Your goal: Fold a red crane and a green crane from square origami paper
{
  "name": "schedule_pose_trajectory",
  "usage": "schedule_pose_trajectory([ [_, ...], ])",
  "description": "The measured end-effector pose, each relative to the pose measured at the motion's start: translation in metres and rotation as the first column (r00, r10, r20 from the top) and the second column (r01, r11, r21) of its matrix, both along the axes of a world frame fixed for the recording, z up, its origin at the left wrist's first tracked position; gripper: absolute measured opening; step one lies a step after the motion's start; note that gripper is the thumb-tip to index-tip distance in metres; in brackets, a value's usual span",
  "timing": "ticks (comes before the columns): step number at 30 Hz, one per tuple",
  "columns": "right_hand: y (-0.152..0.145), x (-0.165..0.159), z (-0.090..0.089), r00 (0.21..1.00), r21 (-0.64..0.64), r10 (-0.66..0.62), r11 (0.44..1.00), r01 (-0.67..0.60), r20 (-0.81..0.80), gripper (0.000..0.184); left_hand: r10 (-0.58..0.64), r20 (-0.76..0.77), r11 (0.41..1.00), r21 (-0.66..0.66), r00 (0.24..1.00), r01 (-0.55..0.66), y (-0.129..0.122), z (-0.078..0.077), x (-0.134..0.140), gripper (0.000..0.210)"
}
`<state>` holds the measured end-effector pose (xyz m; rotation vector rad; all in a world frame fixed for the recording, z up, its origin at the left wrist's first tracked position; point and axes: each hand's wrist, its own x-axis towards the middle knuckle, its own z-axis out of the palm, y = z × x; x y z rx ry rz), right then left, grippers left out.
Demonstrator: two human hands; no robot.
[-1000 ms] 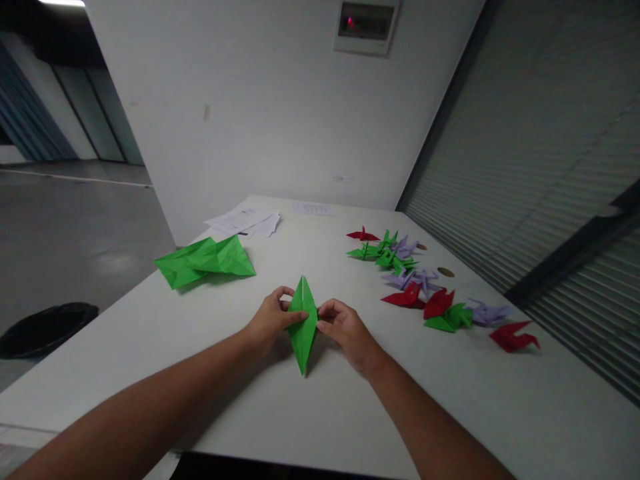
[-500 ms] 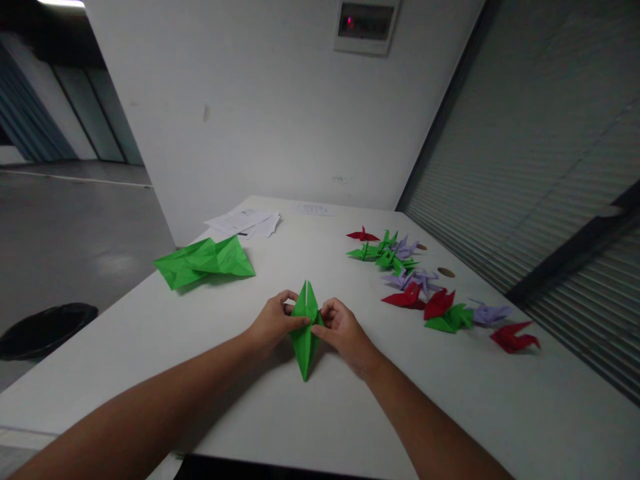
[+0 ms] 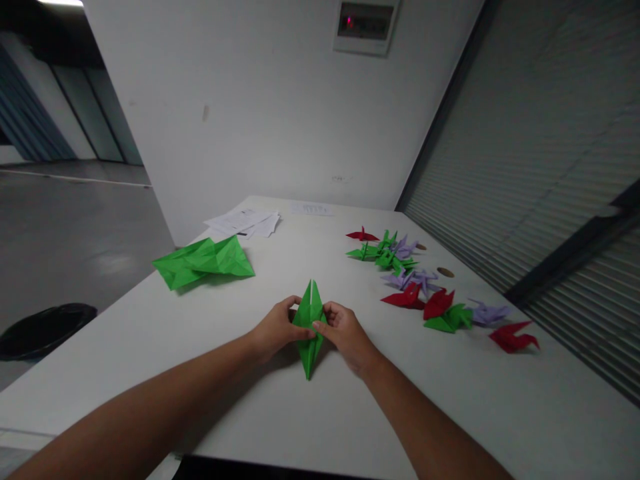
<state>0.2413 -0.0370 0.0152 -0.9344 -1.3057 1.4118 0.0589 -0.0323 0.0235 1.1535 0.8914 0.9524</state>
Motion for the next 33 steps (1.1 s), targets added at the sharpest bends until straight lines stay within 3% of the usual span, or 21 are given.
schedule_pose_trajectory([
  [7, -0.002, -0.002, 0.002, 1.0, -0.01, -0.011, 1.0, 0.011, 0.022, 0.031, 0.003, -0.132, 0.999, 0.036, 0.991, 0.002, -0.001, 0.001, 0.0, 0.06],
  [13, 0.002, -0.001, -0.001, 0.989, -0.004, -0.12, 0.993, 0.121, 0.085, 0.038, -0.047, -0.188, 0.997, 0.05, 0.981, 0.057, 0.0, -0.003, -0.001, 0.061],
  [26, 0.008, 0.004, -0.009, 0.927, 0.179, -0.352, 0.928, 0.328, 0.131, 0.039, -0.059, -0.151, 0.998, -0.017, 0.987, 0.057, -0.002, -0.001, 0.0, 0.089],
  [33, 0.007, 0.004, -0.006, 0.926, 0.171, -0.359, 0.926, 0.337, 0.114, 0.04, -0.052, -0.172, 0.999, 0.007, 0.984, 0.054, -0.003, -0.007, 0.002, 0.091],
])
